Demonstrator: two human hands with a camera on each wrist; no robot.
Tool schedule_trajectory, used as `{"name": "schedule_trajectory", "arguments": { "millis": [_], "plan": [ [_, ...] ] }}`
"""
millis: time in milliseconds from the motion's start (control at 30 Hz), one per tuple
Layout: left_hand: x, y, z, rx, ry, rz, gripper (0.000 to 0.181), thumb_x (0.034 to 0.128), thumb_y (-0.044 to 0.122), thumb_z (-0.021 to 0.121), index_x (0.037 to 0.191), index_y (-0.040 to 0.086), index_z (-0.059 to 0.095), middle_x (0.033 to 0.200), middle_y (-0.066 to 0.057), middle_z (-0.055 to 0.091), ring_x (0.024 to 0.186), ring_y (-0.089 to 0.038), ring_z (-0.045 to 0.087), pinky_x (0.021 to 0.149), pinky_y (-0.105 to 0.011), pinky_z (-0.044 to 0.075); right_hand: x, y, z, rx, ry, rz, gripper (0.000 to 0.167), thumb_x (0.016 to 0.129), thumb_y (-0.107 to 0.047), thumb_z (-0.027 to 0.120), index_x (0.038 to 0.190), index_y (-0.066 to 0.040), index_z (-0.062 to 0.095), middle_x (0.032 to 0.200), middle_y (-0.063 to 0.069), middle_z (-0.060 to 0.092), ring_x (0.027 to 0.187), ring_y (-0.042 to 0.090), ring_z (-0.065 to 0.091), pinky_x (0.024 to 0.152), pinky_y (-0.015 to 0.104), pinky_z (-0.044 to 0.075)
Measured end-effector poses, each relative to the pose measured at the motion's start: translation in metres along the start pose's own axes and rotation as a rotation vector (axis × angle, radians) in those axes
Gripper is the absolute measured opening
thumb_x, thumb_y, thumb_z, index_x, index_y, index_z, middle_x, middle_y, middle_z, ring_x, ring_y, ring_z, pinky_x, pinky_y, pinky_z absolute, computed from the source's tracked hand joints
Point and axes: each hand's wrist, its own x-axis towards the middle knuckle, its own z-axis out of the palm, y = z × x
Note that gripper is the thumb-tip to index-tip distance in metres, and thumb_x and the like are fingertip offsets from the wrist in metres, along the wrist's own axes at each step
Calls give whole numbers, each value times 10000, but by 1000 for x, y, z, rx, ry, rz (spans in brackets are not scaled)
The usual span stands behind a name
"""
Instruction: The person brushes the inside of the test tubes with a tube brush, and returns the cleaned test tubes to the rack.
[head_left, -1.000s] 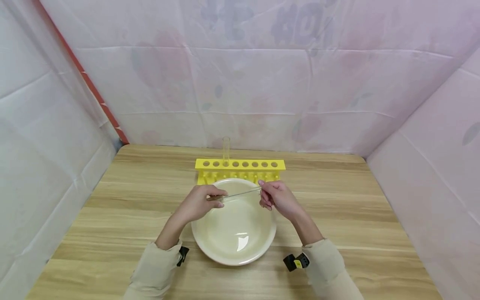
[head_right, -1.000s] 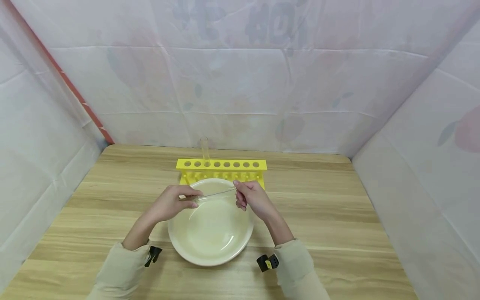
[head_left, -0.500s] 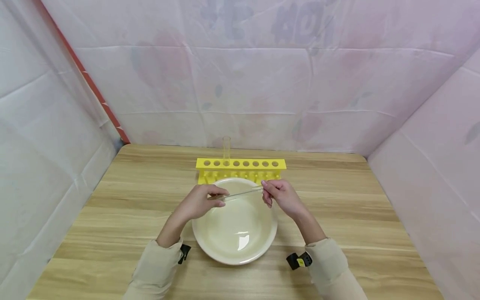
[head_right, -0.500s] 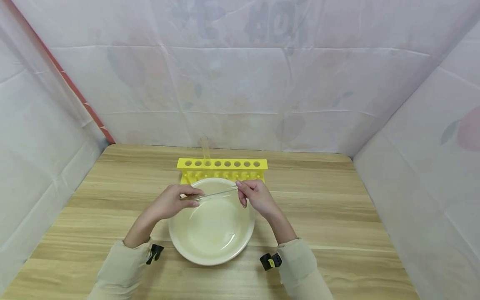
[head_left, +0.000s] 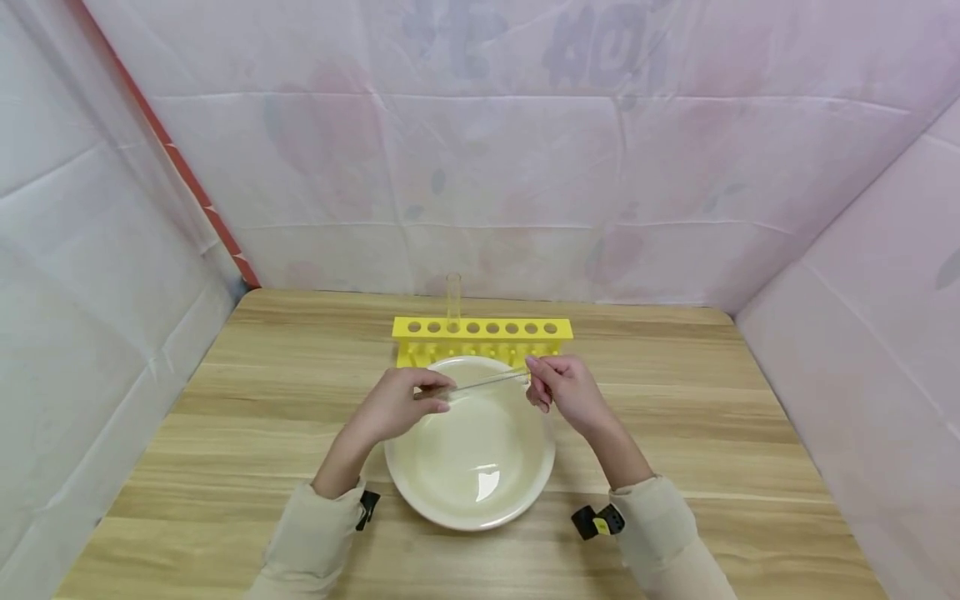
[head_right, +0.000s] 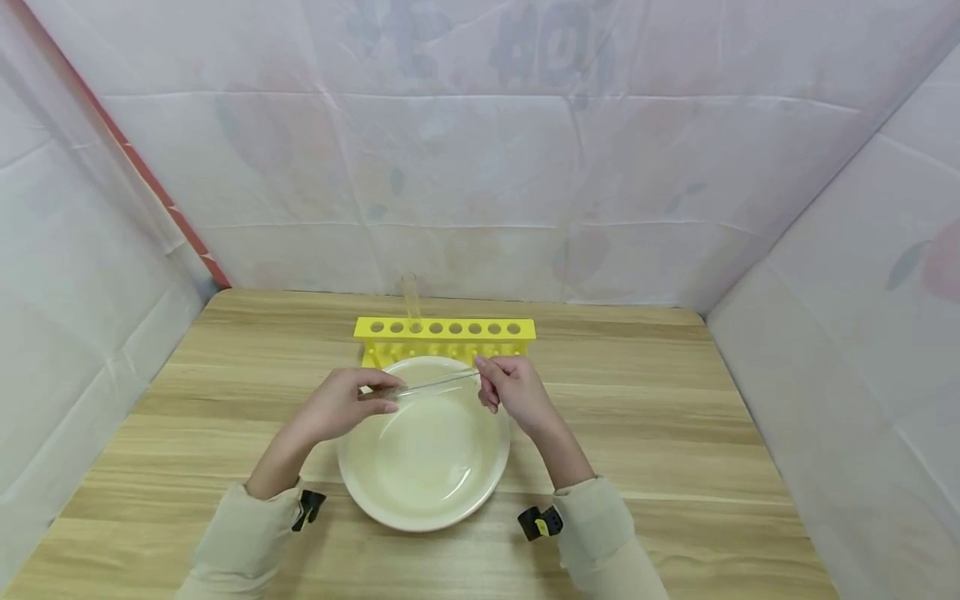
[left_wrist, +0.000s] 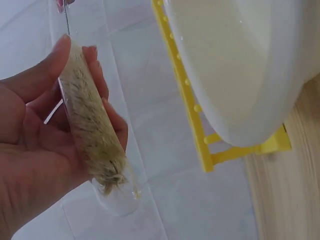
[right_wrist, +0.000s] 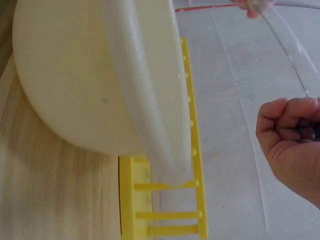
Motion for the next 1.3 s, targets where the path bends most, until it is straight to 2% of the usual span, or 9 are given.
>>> {"name": "schedule_trajectory", "arguments": {
  "millis": [167, 267, 367, 500, 767, 900, 1000, 1133, 1300],
  "plan": [
    [-1, 2, 5, 45, 90, 3, 238, 765, 14, 705, 1001, 15, 687, 965, -87, 671, 901, -210, 624, 774, -325, 498, 1, -4, 3, 220, 6, 175, 456, 972, -81, 414, 526, -28, 330, 429, -15, 290, 365, 104, 307, 504, 287, 377],
    [0, 2, 7, 88, 121, 15, 243, 749, 11, 717, 991, 21, 693, 962, -88, 672, 905, -221, 623, 776, -338, 495, 1, -5, 2, 285, 9, 251, 462, 971, -67, 394, 514, -68, 329, 427, -39, 259, 351, 72, 291, 504, 277, 372],
    [-1, 1, 7, 99, 137, 16, 244, 746, 8, 720, 987, 27, 696, 963, -88, 671, 915, -228, 622, 780, -344, 494, 0, -6, 1, 307, 3, 275, 465, 974, -73, 387, 512, -82, 336, 430, -43, 258, 352, 61, 294, 515, 270, 374],
    [-3, -2, 6, 60, 114, 19, 243, 756, 11, 711, 998, 21, 690, 964, -89, 671, 908, -219, 623, 769, -326, 499, -2, -6, 1, 235, -29, 191, 460, 982, -82, 381, 527, -40, 332, 433, -30, 275, 365, 91, 292, 520, 282, 377],
    [-5, -8, -2, -77, -21, 22, 233, 804, 40, 677, 1033, -3, 668, 948, -75, 662, 861, -176, 589, 694, -261, 492, -4, 0, -3, -71, -50, -110, 466, 978, -125, 427, 545, 33, 353, 444, 154, 334, 422, 209, 368, 537, 304, 404],
    [-5, -9, -4, -118, -75, 12, 221, 817, 55, 668, 1030, -5, 668, 911, -59, 656, 799, -146, 558, 666, -246, 480, -5, -1, -4, -100, -69, -172, 455, 980, -92, 409, 544, 29, 356, 451, 173, 340, 424, 223, 374, 535, 306, 407],
    [-5, -8, -4, -98, -62, 7, 221, 810, 61, 677, 1023, 2, 674, 901, -45, 657, 797, -143, 560, 663, -245, 479, -5, -1, -4, -61, -73, -140, 464, 983, -105, 407, 549, 47, 345, 443, 132, 334, 409, 206, 349, 534, 306, 416],
    [-7, -4, -1, -23, 23, 25, 244, 772, 52, 710, 1012, 10, 686, 915, -55, 669, 835, -169, 599, 684, -257, 493, -5, -2, -3, 27, -59, -33, 476, 984, -128, 411, 559, 63, 315, 431, 38, 300, 381, 164, 283, 521, 316, 410],
    [-6, -1, 2, 55, 107, 51, 270, 727, 34, 739, 994, 19, 697, 909, -65, 677, 837, -179, 626, 715, -285, 505, -4, -5, -2, 162, -20, 117, 450, 982, -107, 404, 552, -13, 312, 433, -31, 266, 367, 100, 243, 510, 293, 391]
  ]
}}
